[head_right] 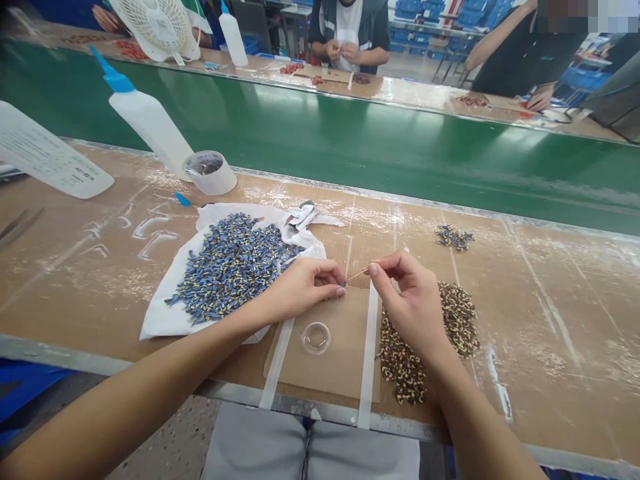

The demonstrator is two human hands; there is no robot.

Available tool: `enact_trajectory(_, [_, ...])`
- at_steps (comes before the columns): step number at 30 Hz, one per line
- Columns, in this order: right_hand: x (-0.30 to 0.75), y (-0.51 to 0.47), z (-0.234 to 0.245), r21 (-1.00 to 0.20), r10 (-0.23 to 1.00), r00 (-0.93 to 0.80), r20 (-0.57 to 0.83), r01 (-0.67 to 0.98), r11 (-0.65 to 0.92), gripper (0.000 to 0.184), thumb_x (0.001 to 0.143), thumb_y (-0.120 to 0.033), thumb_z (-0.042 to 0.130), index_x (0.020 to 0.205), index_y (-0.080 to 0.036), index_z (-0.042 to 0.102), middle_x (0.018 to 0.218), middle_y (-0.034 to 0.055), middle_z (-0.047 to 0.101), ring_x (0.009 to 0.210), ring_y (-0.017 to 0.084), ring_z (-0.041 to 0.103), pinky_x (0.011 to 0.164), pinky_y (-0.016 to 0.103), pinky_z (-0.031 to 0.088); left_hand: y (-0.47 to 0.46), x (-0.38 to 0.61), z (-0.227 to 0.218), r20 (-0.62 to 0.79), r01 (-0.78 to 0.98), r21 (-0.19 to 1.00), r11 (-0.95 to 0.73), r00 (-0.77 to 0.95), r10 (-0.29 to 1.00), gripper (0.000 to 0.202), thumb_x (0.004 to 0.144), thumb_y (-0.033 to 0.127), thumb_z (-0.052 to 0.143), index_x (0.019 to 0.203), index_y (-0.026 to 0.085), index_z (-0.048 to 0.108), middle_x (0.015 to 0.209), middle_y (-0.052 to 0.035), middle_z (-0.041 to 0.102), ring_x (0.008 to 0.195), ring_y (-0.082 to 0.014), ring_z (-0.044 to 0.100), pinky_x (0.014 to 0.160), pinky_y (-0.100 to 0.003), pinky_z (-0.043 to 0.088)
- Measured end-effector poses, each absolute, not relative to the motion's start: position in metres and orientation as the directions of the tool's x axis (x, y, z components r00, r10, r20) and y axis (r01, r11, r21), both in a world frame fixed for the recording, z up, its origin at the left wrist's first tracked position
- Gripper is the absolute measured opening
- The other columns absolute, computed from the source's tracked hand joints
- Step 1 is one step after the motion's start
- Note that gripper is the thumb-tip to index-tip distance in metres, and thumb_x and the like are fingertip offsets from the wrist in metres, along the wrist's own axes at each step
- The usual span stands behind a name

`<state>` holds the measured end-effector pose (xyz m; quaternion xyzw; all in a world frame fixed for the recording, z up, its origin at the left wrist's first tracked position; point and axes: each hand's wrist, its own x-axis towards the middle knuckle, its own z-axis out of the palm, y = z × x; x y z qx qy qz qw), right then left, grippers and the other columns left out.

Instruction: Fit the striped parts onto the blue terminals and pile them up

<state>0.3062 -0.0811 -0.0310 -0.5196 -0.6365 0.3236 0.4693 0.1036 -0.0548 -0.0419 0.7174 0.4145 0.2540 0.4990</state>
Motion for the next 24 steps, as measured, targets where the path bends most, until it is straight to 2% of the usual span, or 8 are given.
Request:
enact_trajectory(4, [0.3047, -0.0813, -0.0345, -0.865, 0.962, -0.053, 0.268, 0.427, 0.265, 0.013, 0.088, -0.033, 0.064, 0.085, -0.020, 0.064, 0.083, 0.0048, 0.068, 0.073, 0.018, 0.061, 0.066, 0.032, 0.047, -0.0550, 0.1036, -0.0420, -0.050, 0.347, 0.925, -0.159, 0.524, 0.850, 0.004, 0.081, 0.016, 0.064, 0.082, 0.016, 0.067, 0.076, -0.0019, 0.070, 0.072, -0.0152, 0.065, 0.067, -0.027, 0.048])
enact_trajectory(14, [0.3043, -0.0792, -0.0368, -0.849, 0.964, -0.111, 0.240, 0.459, 0.264, 0.012, 0.089, -0.030, 0.062, 0.083, -0.020, 0.063, 0.076, 0.0021, 0.065, 0.066, 0.015, 0.057, 0.063, 0.029, 0.044, -0.0558, 0.1044, -0.0419, -0.045, 0.346, 0.923, -0.170, 0.534, 0.844, 0.003, 0.082, 0.016, 0.063, 0.081, 0.016, 0.066, 0.072, -0.0003, 0.068, 0.070, -0.0139, 0.063, 0.066, -0.025, 0.046])
enact_trajectory(24, [0.3040, -0.0821, -0.0344, -0.798, 0.940, -0.171, 0.295, 0.497, 0.341, 0.008, 0.090, -0.026, 0.061, 0.084, -0.020, 0.061, 0.083, 0.0040, 0.068, 0.074, 0.017, 0.062, 0.067, 0.031, 0.047, -0.0553, 0.1040, -0.0417, -0.044, 0.348, 0.920, -0.179, 0.546, 0.837, 0.004, 0.082, 0.016, 0.063, 0.082, 0.015, 0.066, 0.074, -0.0016, 0.069, 0.070, -0.0142, 0.063, 0.066, -0.026, 0.047])
